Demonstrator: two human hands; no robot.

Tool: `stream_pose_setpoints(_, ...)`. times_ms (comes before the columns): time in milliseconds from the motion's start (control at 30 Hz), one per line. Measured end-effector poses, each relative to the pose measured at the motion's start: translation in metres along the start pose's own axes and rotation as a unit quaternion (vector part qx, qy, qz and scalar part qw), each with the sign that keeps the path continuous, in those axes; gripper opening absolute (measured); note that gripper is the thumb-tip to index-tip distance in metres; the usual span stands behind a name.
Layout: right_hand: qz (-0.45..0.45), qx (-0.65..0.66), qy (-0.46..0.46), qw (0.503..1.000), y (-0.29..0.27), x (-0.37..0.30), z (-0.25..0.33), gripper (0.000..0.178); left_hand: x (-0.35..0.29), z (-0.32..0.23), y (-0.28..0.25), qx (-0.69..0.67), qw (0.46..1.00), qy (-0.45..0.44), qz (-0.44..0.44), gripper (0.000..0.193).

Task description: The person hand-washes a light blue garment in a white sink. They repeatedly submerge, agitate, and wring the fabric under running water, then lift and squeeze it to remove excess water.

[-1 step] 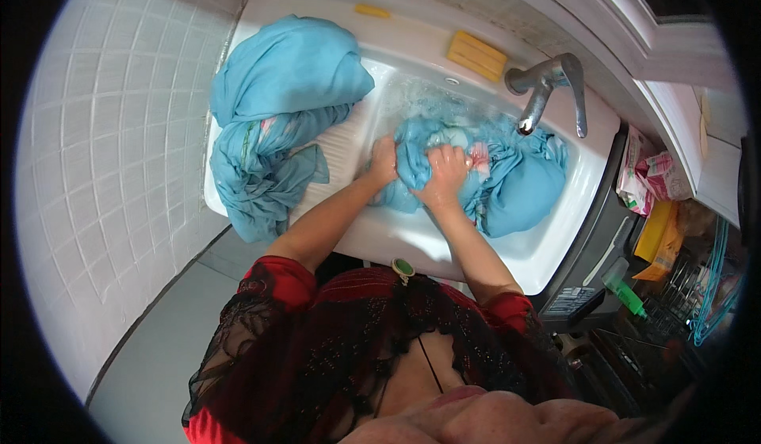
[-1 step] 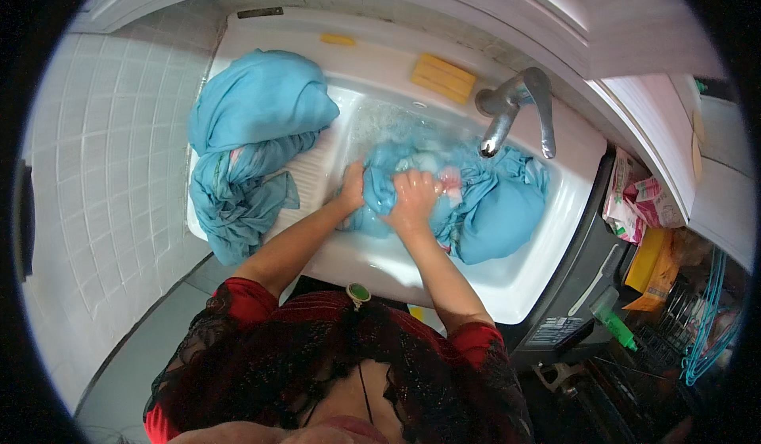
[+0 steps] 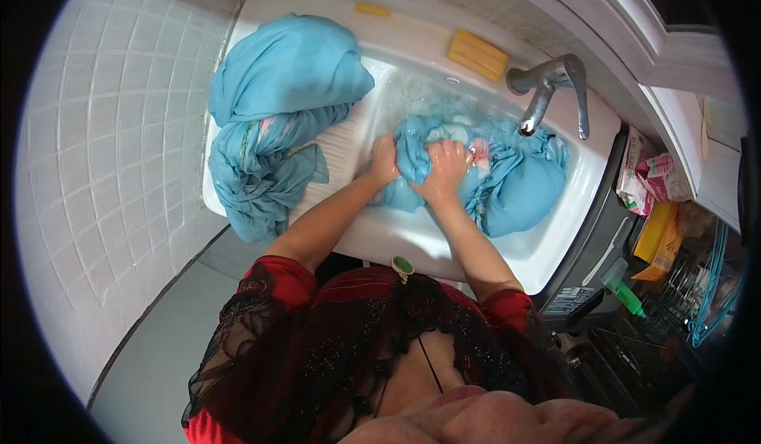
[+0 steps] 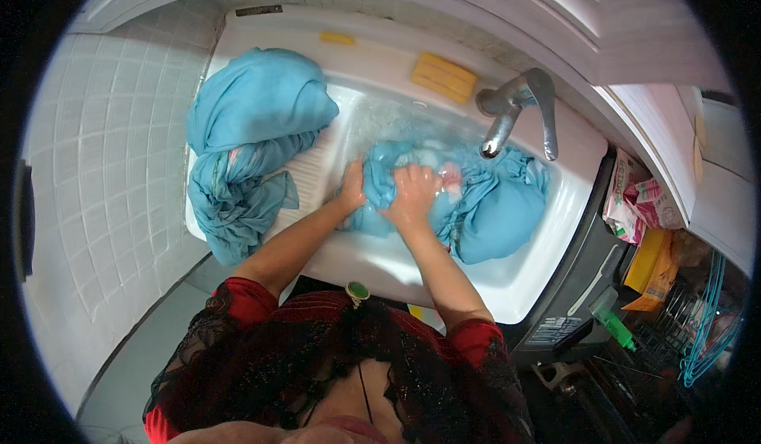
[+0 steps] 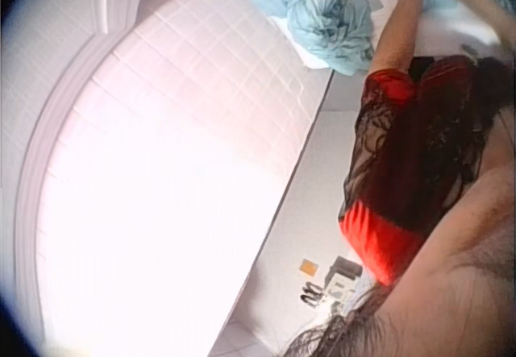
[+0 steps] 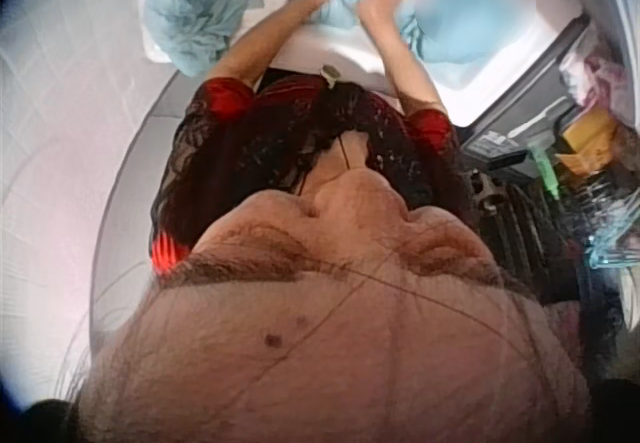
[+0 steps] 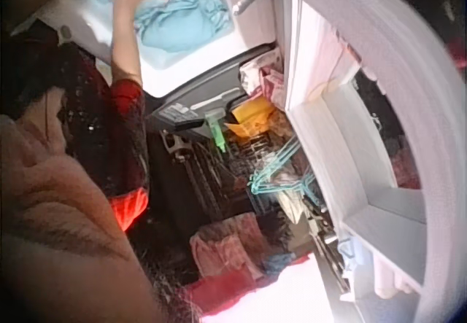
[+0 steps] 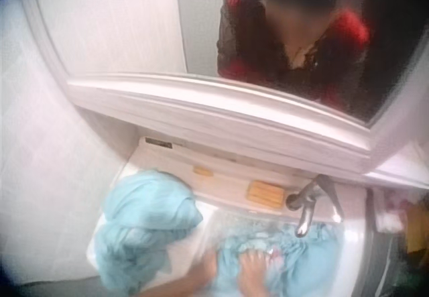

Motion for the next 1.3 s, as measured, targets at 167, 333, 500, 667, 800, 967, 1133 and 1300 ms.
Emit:
stream_pose_setpoints(167, 0.063, -0.070, 0.046, 0.995, 0.036, 0.041, -0.013, 0.054, -0.002, 0.026, 0.016, 0.078, 0.997, 0.012, 0.002, 0.024)
stream_pose_setpoints(333, 0.193, -0.171, 0.118, 0.959, 0.083, 0.088, -0.015, 0.065, -0.012, 0.015, 0.020, 0.277, 0.958, 0.073, -0.033, 0.025)
stream_pose_setpoints(500, 0.173, -0.024, 0.165, 0.971, 0.089, 0.102, -0.058, 0.056, -0.037, -0.059, -0.008, 0.067, 0.991, -0.111, 0.000, 0.033)
stream_pose_setpoints(667, 0.254, 0.562, 0.284, 0.734, 0.098, 0.107, -0.120, 0.043, -0.063, -0.107, -0.039, 0.094, 0.995, -0.036, 0.012, 0.041)
stream_pose_setpoints(800, 0.187, 0.663, 0.354, 0.632, 0.015, 0.065, -0.122, 0.043, -0.049, -0.085, -0.044, -0.024, 0.994, -0.086, -0.057, 0.053)
stream_pose_setpoints(967, 0.153, 0.428, 0.185, 0.872, -0.072, -0.024, -0.041, 0.048, -0.027, -0.058, -0.027, 0.013, 0.995, -0.008, -0.097, 0.061)
stream_pose_setpoints(1133, -0.011, 0.107, 0.014, 0.994, -0.039, -0.054, 0.006, 0.048, -0.012, -0.048, -0.015, 0.062, 0.982, -0.164, 0.075, 0.061)
stream_pose_setpoints(1300, -0.054, 0.075, -0.018, 0.996, -0.006, -0.027, -0.015, 0.038, -0.001, -0.041, -0.001, 0.092, 0.995, -0.023, 0.028, 0.072)
Point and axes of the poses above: each hand's wrist, its own x-axis towards the middle knuckle, its own y-axis out of the palm, z = x × y, the point moved 1 cm from there along x, towards the middle knuckle
